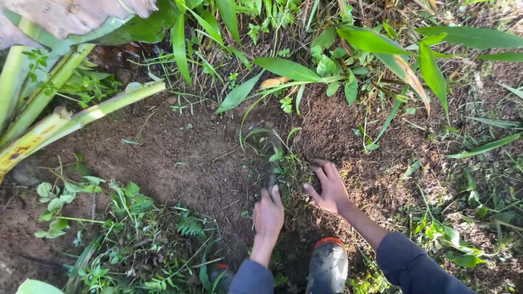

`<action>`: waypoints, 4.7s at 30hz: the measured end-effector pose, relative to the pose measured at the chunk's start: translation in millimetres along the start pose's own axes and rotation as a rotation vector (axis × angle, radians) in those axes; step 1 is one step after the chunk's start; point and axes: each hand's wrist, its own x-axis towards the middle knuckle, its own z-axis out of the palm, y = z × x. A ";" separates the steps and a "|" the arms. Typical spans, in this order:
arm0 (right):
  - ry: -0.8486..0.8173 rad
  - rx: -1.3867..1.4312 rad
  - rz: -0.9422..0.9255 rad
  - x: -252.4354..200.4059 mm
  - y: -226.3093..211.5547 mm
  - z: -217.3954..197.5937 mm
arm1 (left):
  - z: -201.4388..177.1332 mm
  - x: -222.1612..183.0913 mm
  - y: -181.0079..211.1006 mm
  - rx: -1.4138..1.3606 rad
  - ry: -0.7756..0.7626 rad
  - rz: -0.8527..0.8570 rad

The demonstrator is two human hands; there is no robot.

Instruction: Cutting banana leaves and clearing soil around the plant using a sickle.

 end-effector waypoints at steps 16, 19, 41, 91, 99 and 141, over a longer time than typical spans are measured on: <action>0.019 -0.015 -0.020 -4.3 3.6 8.5 | -13.3 36.4 7.3 -0.068 -0.123 0.047; 0.068 -0.049 -0.063 -6.5 6.7 8.8 | -6.6 46.8 3.3 -0.023 -0.057 0.139; 0.043 0.002 -0.045 -10.1 19.0 22.0 | 4.7 10.9 -37.7 0.168 -0.126 0.093; 0.011 -0.021 -0.021 -3.1 4.9 8.6 | 17.5 57.0 4.6 0.159 -0.165 0.205; 0.005 -0.022 -0.016 -5.4 2.1 3.3 | 18.4 24.0 -28.8 0.259 -0.129 0.212; -0.011 0.032 0.005 -10.5 17.4 10.4 | -10.2 14.1 15.8 0.359 -0.222 0.253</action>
